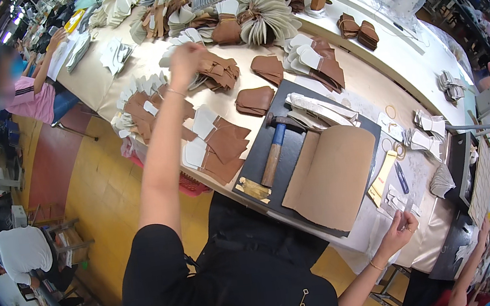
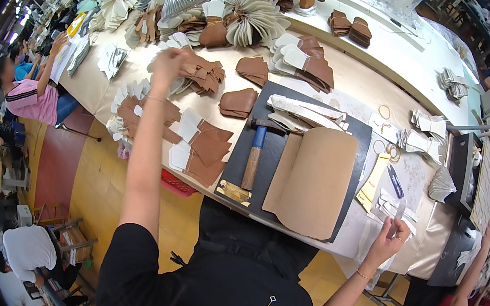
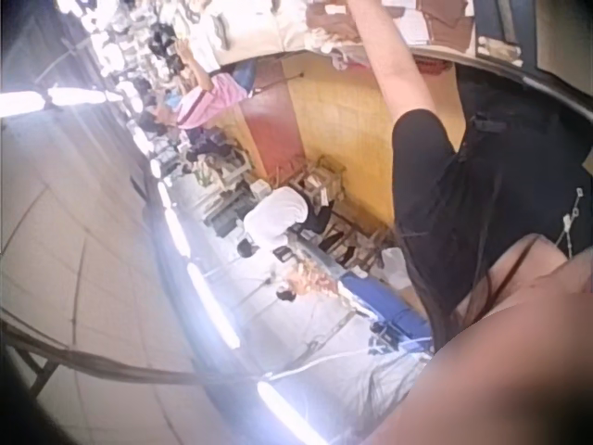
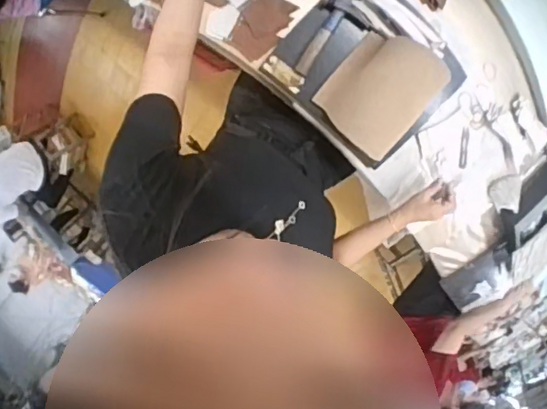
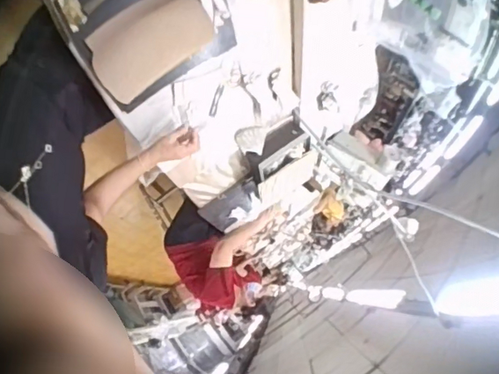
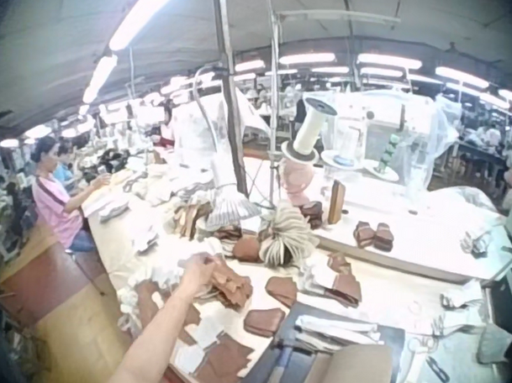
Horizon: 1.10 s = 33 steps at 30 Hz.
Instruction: The person repeatedly picks up small white strips and wraps them around a brown leather piece held against a curved cardboard form. The person places the wrapped pieces on the table and continues the same wrapping process with additional strips throughout the clip.
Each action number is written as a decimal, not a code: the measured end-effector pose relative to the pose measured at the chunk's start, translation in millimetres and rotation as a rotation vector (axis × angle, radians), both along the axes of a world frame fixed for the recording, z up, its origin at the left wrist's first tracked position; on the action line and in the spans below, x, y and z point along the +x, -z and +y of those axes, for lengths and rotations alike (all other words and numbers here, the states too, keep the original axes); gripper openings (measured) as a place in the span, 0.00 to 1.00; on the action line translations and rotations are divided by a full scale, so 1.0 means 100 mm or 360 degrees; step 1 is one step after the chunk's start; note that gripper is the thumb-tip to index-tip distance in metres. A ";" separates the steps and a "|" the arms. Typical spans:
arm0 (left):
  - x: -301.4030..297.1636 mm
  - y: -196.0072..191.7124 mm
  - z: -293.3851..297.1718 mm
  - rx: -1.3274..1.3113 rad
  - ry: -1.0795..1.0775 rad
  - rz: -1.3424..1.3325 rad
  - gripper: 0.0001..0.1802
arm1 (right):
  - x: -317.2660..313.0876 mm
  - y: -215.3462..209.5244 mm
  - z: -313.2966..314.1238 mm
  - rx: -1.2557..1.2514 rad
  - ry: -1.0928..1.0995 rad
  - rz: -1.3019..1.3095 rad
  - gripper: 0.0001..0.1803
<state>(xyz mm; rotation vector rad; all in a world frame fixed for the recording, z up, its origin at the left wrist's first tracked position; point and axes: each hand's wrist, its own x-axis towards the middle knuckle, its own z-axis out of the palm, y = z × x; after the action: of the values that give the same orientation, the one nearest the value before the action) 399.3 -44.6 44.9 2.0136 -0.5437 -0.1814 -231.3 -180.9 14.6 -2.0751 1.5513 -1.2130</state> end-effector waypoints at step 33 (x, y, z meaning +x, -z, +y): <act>-0.97 -0.90 -0.84 0.0047 0.1115 0.0689 0.13 | 0.40 -0.29 0.24 0.0173 -0.0170 -0.0617 0.16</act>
<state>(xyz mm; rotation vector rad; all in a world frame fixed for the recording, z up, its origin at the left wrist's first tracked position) 302.6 -129.0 134.5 1.6624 -0.9397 -1.0244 -191.3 -157.2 43.3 -1.7053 1.2810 -1.3595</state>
